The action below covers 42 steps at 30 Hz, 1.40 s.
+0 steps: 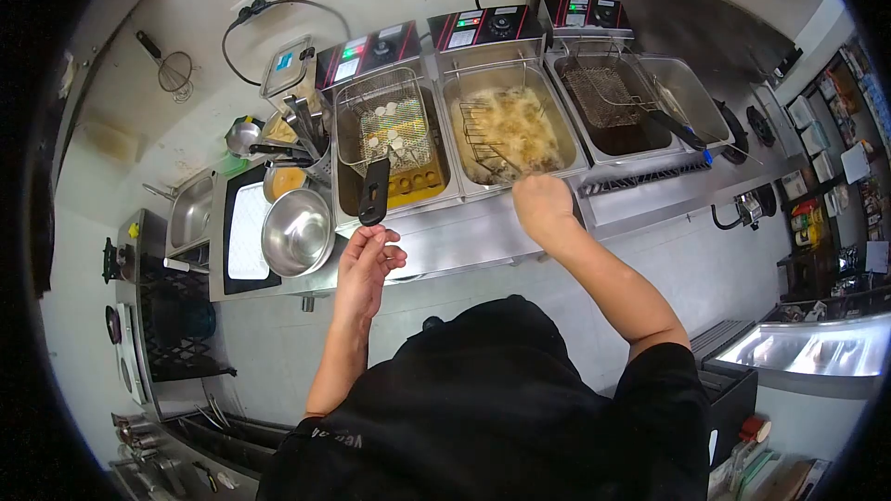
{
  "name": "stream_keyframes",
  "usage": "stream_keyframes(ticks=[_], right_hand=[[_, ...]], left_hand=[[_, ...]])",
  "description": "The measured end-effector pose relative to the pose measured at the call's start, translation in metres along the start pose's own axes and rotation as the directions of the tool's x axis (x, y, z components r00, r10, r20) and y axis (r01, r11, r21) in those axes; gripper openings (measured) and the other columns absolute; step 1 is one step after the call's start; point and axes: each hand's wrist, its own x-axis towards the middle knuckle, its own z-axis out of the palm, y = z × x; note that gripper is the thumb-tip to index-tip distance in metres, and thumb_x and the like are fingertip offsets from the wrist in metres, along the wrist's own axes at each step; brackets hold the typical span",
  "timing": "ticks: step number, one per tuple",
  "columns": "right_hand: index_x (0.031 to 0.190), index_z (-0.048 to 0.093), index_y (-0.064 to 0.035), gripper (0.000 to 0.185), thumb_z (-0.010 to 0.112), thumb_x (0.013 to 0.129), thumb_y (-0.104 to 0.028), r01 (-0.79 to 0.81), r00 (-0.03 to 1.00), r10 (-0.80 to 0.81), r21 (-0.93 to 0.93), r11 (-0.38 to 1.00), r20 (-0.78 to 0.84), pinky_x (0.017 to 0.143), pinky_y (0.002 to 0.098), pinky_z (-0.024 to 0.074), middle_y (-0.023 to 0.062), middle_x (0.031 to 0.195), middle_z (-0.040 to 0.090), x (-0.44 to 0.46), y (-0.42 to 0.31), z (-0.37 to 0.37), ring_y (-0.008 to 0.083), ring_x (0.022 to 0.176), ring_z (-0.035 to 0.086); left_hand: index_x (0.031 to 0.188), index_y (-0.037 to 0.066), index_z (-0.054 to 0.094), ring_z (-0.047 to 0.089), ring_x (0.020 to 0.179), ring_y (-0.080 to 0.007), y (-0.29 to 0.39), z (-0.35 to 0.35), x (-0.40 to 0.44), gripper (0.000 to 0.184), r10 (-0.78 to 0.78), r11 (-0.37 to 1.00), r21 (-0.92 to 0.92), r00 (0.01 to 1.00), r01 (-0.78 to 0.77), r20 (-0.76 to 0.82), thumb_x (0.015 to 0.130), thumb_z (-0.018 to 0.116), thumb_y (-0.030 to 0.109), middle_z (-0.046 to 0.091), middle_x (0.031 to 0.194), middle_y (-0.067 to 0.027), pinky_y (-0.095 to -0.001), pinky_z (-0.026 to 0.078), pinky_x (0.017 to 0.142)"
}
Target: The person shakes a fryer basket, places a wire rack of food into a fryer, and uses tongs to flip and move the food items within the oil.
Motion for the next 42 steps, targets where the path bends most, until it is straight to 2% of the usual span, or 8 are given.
stream_keyframes(ticks=[3,8,18,21,24,26,29,42], right_hand=[[0.080,0.070,-0.0064,0.012,0.059,0.076,-0.009,-0.005,1.000,0.005,0.001,1.000,0.018,0.064,0.0326,0.0554,0.0110,0.083,0.070,-0.002,0.001,0.000,0.0239,0.076,0.069],[0.094,0.065,0.0016,0.020,0.057,0.079,-0.010,-0.026,0.996,0.024,-0.031,0.999,-0.081,0.062,0.0318,0.0553,0.0136,0.079,0.069,-0.006,0.006,0.000,0.0231,0.074,0.069],[0.090,0.062,-0.0009,0.015,0.054,0.080,-0.008,-0.070,0.995,0.069,-0.014,0.997,-0.070,0.059,0.0339,0.0552,0.0140,0.074,0.068,-0.023,0.028,-0.004,0.0255,0.068,0.069],[0.089,0.063,-0.0022,0.014,0.054,0.081,-0.009,-0.077,0.985,0.077,0.009,0.997,-0.155,0.058,0.0367,0.0550,0.0139,0.072,0.067,-0.035,0.043,-0.006,0.0271,0.067,0.068],[0.088,0.063,-0.0025,0.013,0.053,0.083,-0.010,-0.177,0.978,0.181,0.048,0.983,-0.105,0.059,0.0393,0.0545,0.0154,0.072,0.067,-0.046,0.062,-0.014,0.0298,0.068,0.068],[0.098,0.064,-0.0022,0.021,0.057,0.085,-0.018,-0.299,0.947,0.311,0.138,0.944,-0.082,0.064,0.0457,0.0526,0.0194,0.077,0.065,-0.052,0.077,-0.017,0.0358,0.071,0.065],[0.087,0.062,-0.0011,0.017,0.058,0.084,-0.017,-0.327,0.924,0.355,0.190,0.926,-0.144,0.065,0.0463,0.0526,0.0208,0.074,0.065,-0.056,0.092,-0.023,0.0377,0.073,0.065],[0.092,0.062,-0.0007,0.019,0.060,0.084,-0.018,-0.463,0.868,0.488,0.200,0.863,-0.096,0.069,0.0477,0.0513,0.0209,0.080,0.066,-0.067,0.106,-0.038,0.0389,0.077,0.064]], left_hand=[[0.102,0.007,0.052,0.062,0.075,-0.0174,-0.001,0.001,0.000,0.014,0.000,1.000,0.004,1.000,0.000,-0.004,0.092,0.057,0.016,0.060,0.097,-0.0089,-0.0305,0.050,0.069],[0.102,0.007,0.052,0.062,0.075,-0.0174,-0.001,-0.001,0.001,0.014,-0.001,1.000,0.003,1.000,0.001,0.002,0.092,0.057,0.016,0.059,0.097,-0.0089,-0.0314,0.050,0.070],[0.102,0.007,0.052,0.062,0.075,-0.0166,0.001,-0.001,0.003,0.014,-0.001,1.000,0.016,1.000,0.000,0.020,0.092,0.056,0.017,0.059,0.097,-0.0085,-0.0308,0.050,0.070],[0.103,0.006,0.051,0.062,0.075,-0.0163,0.002,-0.001,0.004,0.016,0.008,1.000,0.023,1.000,-0.008,-0.001,0.093,0.056,0.018,0.059,0.097,-0.0087,-0.0309,0.050,0.070],[0.104,0.005,0.050,0.062,0.075,-0.0163,0.004,-0.001,0.005,0.018,0.014,1.000,0.017,1.000,-0.013,-0.018,0.093,0.055,0.017,0.060,0.098,-0.0088,-0.0308,0.050,0.070],[0.105,0.005,0.050,0.062,0.075,-0.0163,0.004,-0.002,0.005,0.019,0.012,1.000,0.013,1.000,-0.011,-0.017,0.093,0.055,0.018,0.060,0.098,-0.0089,-0.0306,0.050,0.070],[0.105,0.005,0.050,0.062,0.075,-0.0162,0.003,-0.002,0.006,0.019,0.005,1.000,0.013,1.000,-0.005,-0.011,0.093,0.055,0.018,0.060,0.098,-0.0089,-0.0304,0.050,0.070],[0.104,0.004,0.050,0.060,0.075,-0.0152,0.004,0.003,0.008,0.021,-0.011,1.000,0.012,1.000,0.011,-0.016,0.091,0.059,0.017,0.059,0.096,-0.0077,-0.0293,0.050,0.070]])
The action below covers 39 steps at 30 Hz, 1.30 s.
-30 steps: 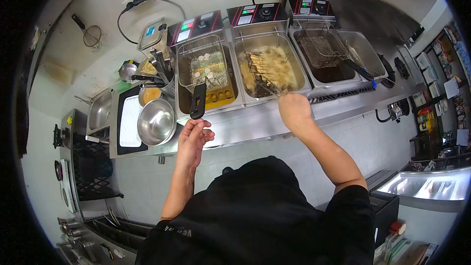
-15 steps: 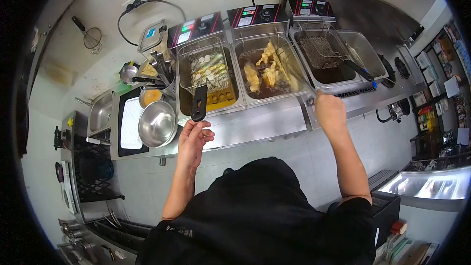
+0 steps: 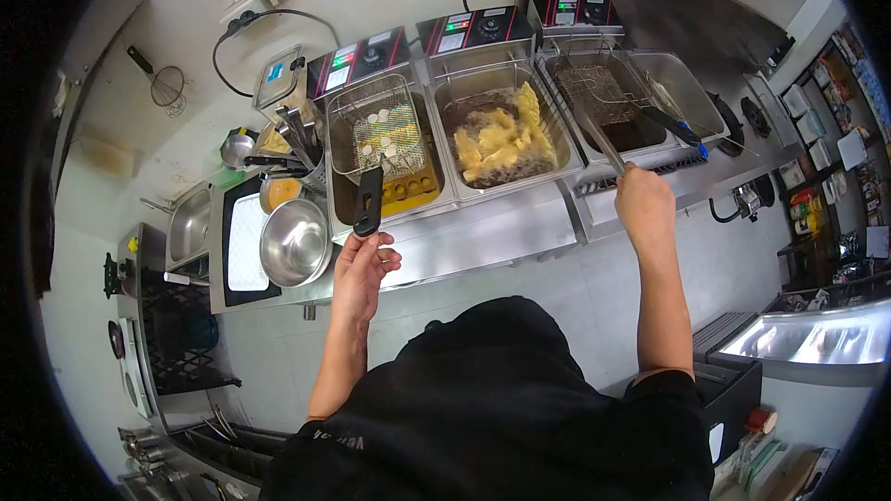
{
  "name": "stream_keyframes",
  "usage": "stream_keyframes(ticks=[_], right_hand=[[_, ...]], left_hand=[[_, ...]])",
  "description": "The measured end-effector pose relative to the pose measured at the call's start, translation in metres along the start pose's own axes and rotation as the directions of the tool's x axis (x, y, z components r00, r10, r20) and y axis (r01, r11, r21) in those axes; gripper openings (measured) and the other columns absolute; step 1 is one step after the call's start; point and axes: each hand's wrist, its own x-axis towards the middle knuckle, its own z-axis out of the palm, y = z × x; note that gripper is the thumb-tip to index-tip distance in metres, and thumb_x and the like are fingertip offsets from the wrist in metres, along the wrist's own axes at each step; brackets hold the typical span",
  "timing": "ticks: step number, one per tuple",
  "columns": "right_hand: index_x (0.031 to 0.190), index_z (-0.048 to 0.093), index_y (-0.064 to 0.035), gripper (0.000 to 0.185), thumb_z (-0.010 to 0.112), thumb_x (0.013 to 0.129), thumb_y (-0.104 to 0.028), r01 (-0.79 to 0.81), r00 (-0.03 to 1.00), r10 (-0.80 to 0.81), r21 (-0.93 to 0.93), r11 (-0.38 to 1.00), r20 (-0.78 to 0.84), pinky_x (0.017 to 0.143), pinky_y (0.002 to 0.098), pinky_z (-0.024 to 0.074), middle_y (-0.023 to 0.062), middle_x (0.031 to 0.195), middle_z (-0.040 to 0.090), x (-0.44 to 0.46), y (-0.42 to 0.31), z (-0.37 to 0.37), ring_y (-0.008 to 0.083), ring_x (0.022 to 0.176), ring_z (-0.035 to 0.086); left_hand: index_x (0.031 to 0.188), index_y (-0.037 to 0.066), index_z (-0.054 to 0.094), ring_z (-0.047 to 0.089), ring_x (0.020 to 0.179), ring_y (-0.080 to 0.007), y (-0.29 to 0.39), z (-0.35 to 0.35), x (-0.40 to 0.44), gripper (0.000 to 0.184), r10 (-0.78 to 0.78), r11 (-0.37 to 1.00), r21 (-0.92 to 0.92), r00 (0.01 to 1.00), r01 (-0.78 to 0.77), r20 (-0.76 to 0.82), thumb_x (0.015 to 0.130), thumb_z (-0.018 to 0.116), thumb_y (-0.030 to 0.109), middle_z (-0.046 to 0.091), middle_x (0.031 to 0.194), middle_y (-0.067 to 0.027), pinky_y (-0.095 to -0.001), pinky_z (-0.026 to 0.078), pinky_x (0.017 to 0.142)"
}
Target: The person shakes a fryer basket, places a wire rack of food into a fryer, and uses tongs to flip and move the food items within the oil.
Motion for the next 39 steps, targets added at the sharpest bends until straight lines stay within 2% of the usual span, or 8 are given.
stream_keyframes(ticks=[3,8,11,18,26,29,35,39], right_hand=[[0.096,0.062,-0.0001,0.021,0.059,0.085,-0.017,-0.036,0.998,0.038,0.035,0.999,-0.044,0.068,0.0473,0.0514,0.0208,0.080,0.066,-0.013,-0.012,-0.013,0.0384,0.075,0.064],[0.091,0.063,0.0006,0.018,0.060,0.083,-0.015,0.125,0.991,-0.121,0.075,0.989,-0.055,0.067,0.0465,0.0518,0.0221,0.079,0.065,0.004,-0.019,0.002,0.0382,0.075,0.065],[0.086,0.062,0.0002,0.016,0.060,0.082,-0.016,0.116,0.993,-0.117,-0.029,0.993,-0.021,0.069,0.0464,0.0521,0.0224,0.078,0.065,0.032,-0.013,0.027,0.0388,0.075,0.064],[0.082,0.063,-0.0017,0.014,0.060,0.081,-0.015,0.090,0.996,-0.089,0.023,0.996,-0.028,0.069,0.0472,0.0527,0.0210,0.077,0.065,0.019,-0.011,0.015,0.0395,0.075,0.065],[0.083,0.064,-0.0043,0.012,0.059,0.077,-0.012,0.403,0.915,-0.395,-0.116,0.908,0.086,0.060,0.0375,0.0544,0.0173,0.075,0.067,0.004,-0.046,0.058,0.0274,0.069,0.068],[0.084,0.065,-0.0055,0.012,0.059,0.075,-0.012,0.474,0.878,-0.479,-0.176,0.863,0.015,0.059,0.0336,0.0538,0.0132,0.078,0.067,0.005,-0.075,0.069,0.0235,0.071,0.068],[0.080,0.068,-0.0071,0.011,0.059,0.074,-0.010,0.601,0.799,-0.584,-0.222,0.768,0.143,0.061,0.0307,0.0530,0.0080,0.081,0.067,0.014,-0.113,0.062,0.0206,0.078,0.068],[0.077,0.070,-0.0086,0.011,0.059,0.074,-0.010,0.575,0.816,-0.567,-0.259,0.776,0.111,0.062,0.0305,0.0530,0.0075,0.080,0.068,0.017,-0.121,0.062,0.0199,0.077,0.068]], left_hand=[[0.105,0.004,0.050,0.060,0.075,-0.0154,0.001,-0.002,-0.001,0.021,0.001,1.000,-0.011,1.000,-0.002,-0.013,0.091,0.059,0.018,0.059,0.095,-0.0078,-0.0295,0.050,0.071],[0.105,0.004,0.050,0.060,0.076,-0.0158,0.001,-0.007,-0.002,0.021,0.018,1.000,-0.018,1.000,-0.018,-0.009,0.091,0.059,0.018,0.059,0.096,-0.0081,-0.0300,0.050,0.071],[0.105,0.004,0.050,0.060,0.076,-0.0160,0.002,-0.007,-0.003,0.021,0.029,0.999,-0.023,1.000,-0.029,-0.003,0.091,0.059,0.018,0.059,0.096,-0.0083,-0.0305,0.050,0.071],[0.104,0.005,0.049,0.061,0.076,-0.0166,0.005,-0.010,-0.007,0.020,0.030,0.999,-0.030,0.999,-0.031,-0.034,0.091,0.059,0.017,0.059,0.096,-0.0086,-0.0307,0.050,0.071],[0.104,0.007,0.050,0.061,0.077,-0.0172,0.006,-0.021,-0.012,0.016,0.030,1.000,-0.004,0.997,-0.031,-0.065,0.092,0.056,0.016,0.060,0.096,-0.0082,-0.0303,0.050,0.070],[0.103,0.008,0.051,0.061,0.077,-0.0170,0.003,-0.020,-0.012,0.013,0.026,1.000,0.002,0.997,-0.026,-0.069,0.093,0.054,0.016,0.060,0.096,-0.0077,-0.0299,0.050,0.070],[0.101,0.008,0.050,0.061,0.076,-0.0171,-0.002,-0.019,-0.013,0.012,-0.002,1.000,0.002,0.998,0.002,-0.060,0.093,0.054,0.016,0.060,0.096,-0.0078,-0.0302,0.050,0.070],[0.102,0.008,0.050,0.061,0.077,-0.0174,-0.002,-0.018,-0.015,0.012,0.000,1.000,0.002,0.998,0.000,-0.068,0.093,0.054,0.016,0.060,0.095,-0.0079,-0.0307,0.050,0.070]])
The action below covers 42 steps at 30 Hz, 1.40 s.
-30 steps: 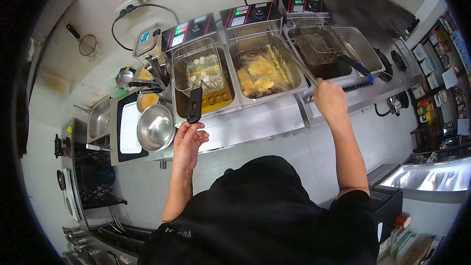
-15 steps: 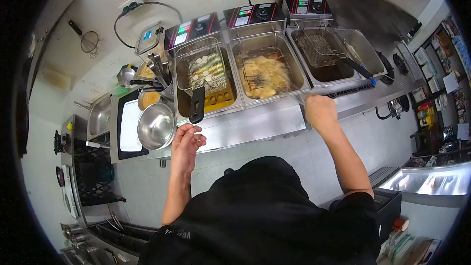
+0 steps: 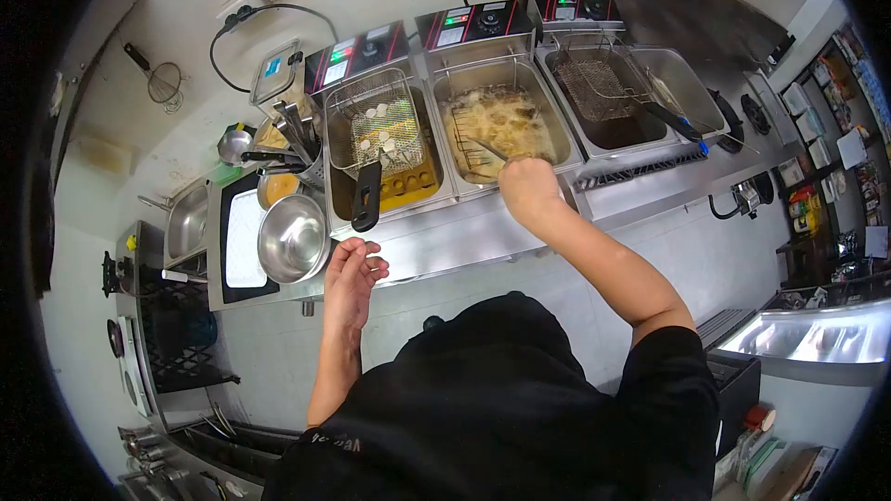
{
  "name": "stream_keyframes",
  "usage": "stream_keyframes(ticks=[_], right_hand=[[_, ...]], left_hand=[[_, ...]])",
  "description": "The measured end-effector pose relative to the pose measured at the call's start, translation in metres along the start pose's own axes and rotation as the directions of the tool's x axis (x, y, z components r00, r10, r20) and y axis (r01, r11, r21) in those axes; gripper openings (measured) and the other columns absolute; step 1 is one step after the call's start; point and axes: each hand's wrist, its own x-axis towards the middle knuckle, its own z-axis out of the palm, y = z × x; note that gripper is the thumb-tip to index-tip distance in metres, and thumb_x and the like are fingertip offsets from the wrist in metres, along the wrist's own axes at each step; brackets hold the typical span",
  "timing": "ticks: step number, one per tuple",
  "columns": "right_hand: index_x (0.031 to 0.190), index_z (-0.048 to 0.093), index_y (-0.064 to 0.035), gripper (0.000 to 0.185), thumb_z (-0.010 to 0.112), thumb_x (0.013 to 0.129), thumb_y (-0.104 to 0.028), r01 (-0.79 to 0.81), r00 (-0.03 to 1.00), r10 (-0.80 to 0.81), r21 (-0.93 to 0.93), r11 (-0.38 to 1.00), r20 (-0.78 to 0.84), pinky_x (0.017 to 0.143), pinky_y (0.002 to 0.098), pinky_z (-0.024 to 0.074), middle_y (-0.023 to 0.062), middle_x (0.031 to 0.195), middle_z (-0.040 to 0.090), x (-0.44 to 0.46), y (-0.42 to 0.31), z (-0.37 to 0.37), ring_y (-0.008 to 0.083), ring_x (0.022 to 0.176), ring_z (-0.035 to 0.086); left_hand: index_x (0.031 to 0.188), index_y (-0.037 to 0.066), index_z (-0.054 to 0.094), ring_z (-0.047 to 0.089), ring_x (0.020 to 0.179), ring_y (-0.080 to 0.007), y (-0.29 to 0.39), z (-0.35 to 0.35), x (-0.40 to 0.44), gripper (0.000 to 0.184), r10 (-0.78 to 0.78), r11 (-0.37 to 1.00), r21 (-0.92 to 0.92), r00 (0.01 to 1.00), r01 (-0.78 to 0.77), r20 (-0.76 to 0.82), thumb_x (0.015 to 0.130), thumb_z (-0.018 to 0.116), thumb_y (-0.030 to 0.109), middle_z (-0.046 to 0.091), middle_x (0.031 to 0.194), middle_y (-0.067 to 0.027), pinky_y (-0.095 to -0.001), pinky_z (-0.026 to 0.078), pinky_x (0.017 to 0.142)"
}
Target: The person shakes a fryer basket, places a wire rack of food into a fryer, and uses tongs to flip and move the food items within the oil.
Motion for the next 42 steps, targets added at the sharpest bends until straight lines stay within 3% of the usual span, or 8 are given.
stream_keyframes(ticks=[6,13,18,22,25,28,32,42], right_hand=[[0.075,0.070,-0.0095,0.011,0.059,0.074,-0.009,-0.057,0.997,0.062,0.110,0.992,-0.045,0.060,0.0315,0.0537,0.0094,0.074,0.068,-0.010,0.013,0.005,0.0217,0.072,0.069],[0.078,0.067,-0.0033,0.014,0.055,0.082,-0.010,-0.187,0.969,0.214,0.196,0.963,-0.127,0.058,0.0391,0.0542,0.0162,0.075,0.067,-0.027,0.053,0.003,0.0304,0.067,0.067],[0.097,0.066,-0.0016,0.021,0.056,0.086,-0.015,-0.321,0.926,0.368,0.340,0.884,-0.085,0.068,0.0476,0.0513,0.0221,0.081,0.065,-0.049,0.095,-0.011,0.0368,0.077,0.065],[0.104,0.066,-0.0036,0.026,0.061,0.084,-0.018,-0.399,0.890,0.455,0.444,0.802,-0.022,0.071,0.0482,0.0499,0.0217,0.082,0.066,-0.064,0.139,0.002,0.0374,0.081,0.065],[0.108,0.065,-0.0034,0.029,0.061,0.084,-0.018,-0.403,0.877,0.477,0.442,0.801,-0.064,0.065,0.0441,0.0507,0.0216,0.080,0.066,-0.066,0.147,0.013,0.0342,0.071,0.066],[0.111,0.064,-0.0053,0.030,0.060,0.084,-0.017,-0.622,0.737,0.631,0.607,0.495,0.242,0.059,0.0394,0.0509,0.0212,0.076,0.065,-0.062,0.132,-0.005,0.0291,0.057,0.065],[0.110,0.065,-0.0070,0.029,0.060,0.084,-0.018,-0.660,0.709,0.664,0.558,0.503,0.239,0.058,0.0385,0.0501,0.0206,0.067,0.063,-0.059,0.108,-0.016,0.0270,0.052,0.063],[0.105,0.066,-0.0079,0.028,0.061,0.082,-0.022,-0.702,0.679,0.725,0.392,0.595,0.116,0.079,0.0475,0.0484,0.0236,0.089,0.065,-0.051,0.079,-0.005,0.0398,0.088,0.062]], left_hand=[[0.104,0.007,0.050,0.062,0.078,-0.0189,-0.003,0.010,0.002,0.014,-0.007,1.000,-0.015,1.000,0.007,0.002,0.092,0.053,0.012,0.060,0.098,-0.0092,-0.0323,0.050,0.070],[0.107,0.004,0.056,0.059,0.075,-0.0107,0.033,0.046,-0.020,0.018,-0.159,0.948,0.317,0.903,0.027,0.399,0.090,0.058,0.009,0.062,0.090,-0.0069,-0.0244,0.048,0.068],[0.094,0.000,0.064,0.053,0.064,-0.0059,0.111,0.012,0.016,0.015,0.603,0.700,0.543,0.791,-0.464,-0.102,0.086,0.066,0.012,0.064,0.081,-0.0026,-0.0195,0.044,0.062],[0.104,-0.001,0.064,0.063,0.080,-0.0169,0.164,-0.063,0.141,0.026,0.761,0.301,0.838,0.644,-0.454,0.076,0.082,0.067,0.013,0.068,0.089,-0.0092,-0.0283,0.050,0.074],[0.106,0.005,0.065,0.064,0.095,-0.0311,0.192,-0.064,0.195,0.027,0.695,-0.209,0.939,0.634,-0.272,0.339,0.080,0.061,0.008,0.066,0.102,-0.0166,-0.0399,0.050,0.083],[0.105,0.007,0.067,0.061,0.099,-0.0342,0.204,-0.080,0.273,0.029,0.509,-0.479,0.837,0.694,-0.263,0.509,0.078,0.057,0.004,0.064,0.106,-0.0176,-0.0428,0.048,0.087],[0.110,0.013,0.065,0.059,0.105,-0.0322,0.202,-0.096,0.335,0.036,0.070,-0.702,0.687,0.942,-0.189,0.329,0.079,0.053,0.002,0.064,0.108,-0.0153,-0.0416,0.048,0.088],[0.083,0.004,0.065,0.063,0.088,-0.0346,0.205,-0.157,0.391,0.011,-0.015,-0.771,0.502,0.800,-0.391,0.600,0.077,0.061,0.013,0.065,0.091,-0.0172,-0.0441,0.051,0.077]])
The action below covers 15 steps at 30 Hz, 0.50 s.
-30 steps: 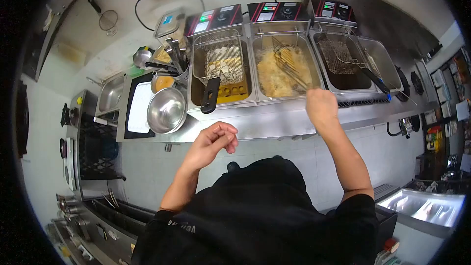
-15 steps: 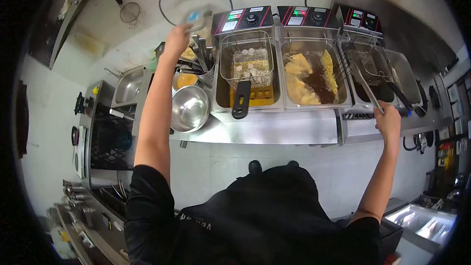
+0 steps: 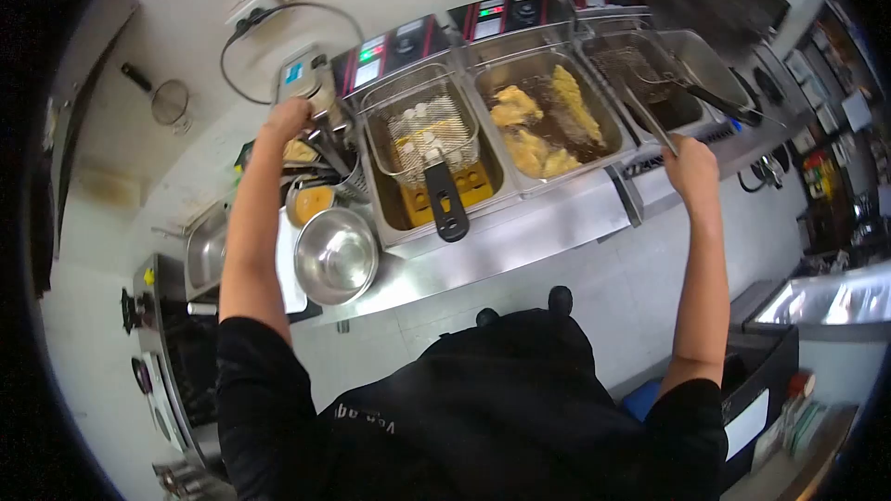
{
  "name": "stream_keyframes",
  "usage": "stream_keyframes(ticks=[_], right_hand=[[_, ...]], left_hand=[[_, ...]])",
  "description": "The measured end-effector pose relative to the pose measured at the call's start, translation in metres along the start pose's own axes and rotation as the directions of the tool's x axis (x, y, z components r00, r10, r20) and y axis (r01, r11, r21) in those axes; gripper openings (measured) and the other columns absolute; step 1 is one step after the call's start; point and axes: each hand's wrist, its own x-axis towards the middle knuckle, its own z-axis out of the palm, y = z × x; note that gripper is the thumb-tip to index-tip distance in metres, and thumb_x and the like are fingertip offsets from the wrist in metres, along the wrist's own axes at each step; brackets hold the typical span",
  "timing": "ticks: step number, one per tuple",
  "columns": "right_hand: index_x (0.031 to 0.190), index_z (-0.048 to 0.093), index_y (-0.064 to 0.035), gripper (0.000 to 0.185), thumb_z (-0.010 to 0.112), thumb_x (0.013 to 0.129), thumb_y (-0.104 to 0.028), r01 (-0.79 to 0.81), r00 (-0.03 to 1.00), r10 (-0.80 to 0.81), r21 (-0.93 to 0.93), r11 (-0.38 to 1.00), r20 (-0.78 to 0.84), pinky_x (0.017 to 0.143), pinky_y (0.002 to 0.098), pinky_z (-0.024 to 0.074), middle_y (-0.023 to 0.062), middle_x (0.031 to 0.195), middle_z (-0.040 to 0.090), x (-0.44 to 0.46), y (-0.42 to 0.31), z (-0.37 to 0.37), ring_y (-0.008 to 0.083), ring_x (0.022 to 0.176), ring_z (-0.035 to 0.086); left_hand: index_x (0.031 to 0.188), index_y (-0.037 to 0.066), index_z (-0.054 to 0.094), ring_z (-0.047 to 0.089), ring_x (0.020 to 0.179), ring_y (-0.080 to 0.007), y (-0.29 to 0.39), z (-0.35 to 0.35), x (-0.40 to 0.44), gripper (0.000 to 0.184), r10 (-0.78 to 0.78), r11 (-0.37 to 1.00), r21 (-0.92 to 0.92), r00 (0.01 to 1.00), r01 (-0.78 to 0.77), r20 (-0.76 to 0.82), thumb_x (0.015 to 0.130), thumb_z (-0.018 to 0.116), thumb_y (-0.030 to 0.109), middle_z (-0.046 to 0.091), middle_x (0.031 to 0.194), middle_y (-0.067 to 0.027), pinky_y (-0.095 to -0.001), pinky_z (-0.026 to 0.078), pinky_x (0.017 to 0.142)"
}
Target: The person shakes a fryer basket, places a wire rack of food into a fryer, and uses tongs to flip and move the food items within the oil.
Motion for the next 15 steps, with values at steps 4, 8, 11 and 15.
stream_keyframes(ticks=[4,8,11,15], right_hand=[[0.101,0.067,-0.0073,0.025,0.062,0.081,-0.022,0.002,0.999,-0.005,-0.087,0.996,-0.032,0.079,0.0477,0.0494,0.0225,0.090,0.065,-0.002,-0.006,-0.002,0.0391,0.088,0.063],[0.099,0.067,-0.0066,0.024,0.062,0.081,-0.022,-0.025,0.999,0.023,-0.073,0.997,-0.035,0.080,0.0473,0.0498,0.0224,0.091,0.065,-0.001,-0.010,-0.009,0.0388,0.089,0.063],[0.098,0.067,-0.0063,0.024,0.062,0.081,-0.022,-0.026,0.999,0.024,-0.066,0.997,-0.032,0.080,0.0472,0.0498,0.0222,0.091,0.065,-0.002,-0.005,-0.015,0.0388,0.089,0.063],[0.097,0.066,-0.0055,0.023,0.061,0.082,-0.022,0.009,1.000,-0.009,-0.029,1.000,0.007,0.078,0.0479,0.0497,0.0223,0.089,0.065,-0.006,0.001,-0.021,0.0392,0.087,0.063]], left_hand=[[0.084,0.004,0.061,0.062,0.085,-0.0358,-0.010,-0.093,-0.020,0.016,0.004,0.998,0.055,0.999,-0.006,0.035,0.077,0.065,0.018,0.064,0.086,-0.0173,-0.0443,0.049,0.075],[0.086,0.004,0.059,0.061,0.083,-0.0362,-0.013,-0.199,-0.072,0.018,-0.131,0.991,0.023,0.984,0.134,-0.121,0.081,0.064,0.021,0.064,0.087,-0.0165,-0.0439,0.047,0.071],[0.092,0.005,0.060,0.062,0.078,-0.0349,-0.014,-0.263,-0.119,0.019,-0.241,0.969,-0.010,0.936,0.247,-0.256,0.085,0.061,0.022,0.065,0.085,-0.0156,-0.0403,0.048,0.070],[0.094,0.002,0.062,0.059,0.065,-0.0164,-0.002,-0.278,-0.192,0.026,-0.422,0.872,-0.460,0.733,0.167,-0.534,0.093,0.055,0.027,0.062,0.073,-0.0073,-0.0276,0.044,0.060]])
